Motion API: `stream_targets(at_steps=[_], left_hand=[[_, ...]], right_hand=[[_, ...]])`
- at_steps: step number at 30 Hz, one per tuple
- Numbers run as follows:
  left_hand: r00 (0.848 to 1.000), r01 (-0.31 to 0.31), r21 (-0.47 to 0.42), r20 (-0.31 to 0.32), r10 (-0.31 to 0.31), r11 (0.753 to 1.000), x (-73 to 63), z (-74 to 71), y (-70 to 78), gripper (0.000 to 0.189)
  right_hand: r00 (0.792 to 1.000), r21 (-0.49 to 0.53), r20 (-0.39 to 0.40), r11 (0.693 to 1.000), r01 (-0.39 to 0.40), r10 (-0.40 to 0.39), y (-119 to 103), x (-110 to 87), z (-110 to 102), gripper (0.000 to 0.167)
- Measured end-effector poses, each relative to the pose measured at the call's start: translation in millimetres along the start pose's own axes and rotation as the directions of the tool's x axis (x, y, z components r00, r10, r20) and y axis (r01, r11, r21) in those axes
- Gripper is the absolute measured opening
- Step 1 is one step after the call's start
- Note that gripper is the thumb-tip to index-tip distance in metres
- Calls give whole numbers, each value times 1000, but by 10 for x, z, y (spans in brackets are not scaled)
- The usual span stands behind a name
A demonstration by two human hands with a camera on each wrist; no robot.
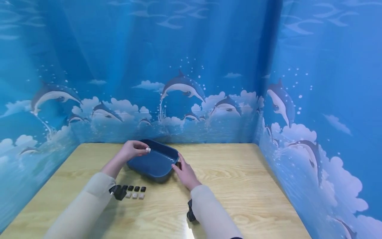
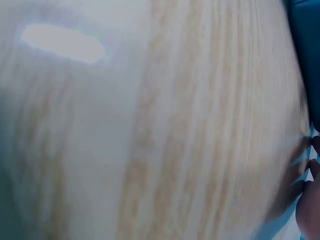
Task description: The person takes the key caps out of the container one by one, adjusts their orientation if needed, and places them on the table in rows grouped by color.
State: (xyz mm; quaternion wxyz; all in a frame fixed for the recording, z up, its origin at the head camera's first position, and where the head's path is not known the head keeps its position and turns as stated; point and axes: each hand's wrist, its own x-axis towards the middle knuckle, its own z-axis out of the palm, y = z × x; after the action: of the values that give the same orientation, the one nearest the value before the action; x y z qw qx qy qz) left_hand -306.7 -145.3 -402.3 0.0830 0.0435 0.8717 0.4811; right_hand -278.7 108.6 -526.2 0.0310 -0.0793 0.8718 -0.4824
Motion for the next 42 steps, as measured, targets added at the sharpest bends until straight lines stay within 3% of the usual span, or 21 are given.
stream_targets(at_steps=[6, 11, 19, 24, 29, 31, 34, 37, 41, 42], left_hand=[[1000, -5, 57, -2, 5, 998, -243, -96, -129, 30], [1000, -8, 95, -19, 10, 995, -422, -176, -296, 32], [999, -13, 152, -30, 18, 988, -654, -267, -524, 23], [998, -40, 185, -30, 46, 982, -733, -307, -647, 19], [999, -44, 224, 1, 45, 974, -823, -308, -787, 18], [999, -50, 220, 11, 49, 974, -857, -299, -856, 18], [993, -117, 225, 35, 112, 967, -895, -311, -977, 17], [989, -147, 244, 43, 141, 958, -928, -347, -1070, 17], [991, -133, 283, 46, 125, 950, -976, -386, -1161, 19], [988, -154, 293, 57, 143, 944, -984, -394, -1189, 19]], right_hand=[[1000, 28, 19, 1000, -9, 9, 21, 5, -4, 69], [999, 56, 23, 998, 39, -40, -20, 8, -71, 66], [996, -60, 20, 994, 90, -89, -54, -104, -320, 61], [992, -154, 23, 980, 125, -123, -5, -200, -519, 64], [990, -219, 73, 966, 135, -122, 16, -355, -698, 67], [989, -231, 90, 963, 139, -121, 22, -425, -760, 67], [987, -252, 92, 956, 153, -134, 41, -513, -842, 67], [987, -257, 87, 954, 155, -137, 52, -566, -902, 64], [986, -265, 87, 950, 163, -145, 98, -608, -926, 61], [985, -264, 87, 950, 169, -151, 117, -620, -922, 61]])
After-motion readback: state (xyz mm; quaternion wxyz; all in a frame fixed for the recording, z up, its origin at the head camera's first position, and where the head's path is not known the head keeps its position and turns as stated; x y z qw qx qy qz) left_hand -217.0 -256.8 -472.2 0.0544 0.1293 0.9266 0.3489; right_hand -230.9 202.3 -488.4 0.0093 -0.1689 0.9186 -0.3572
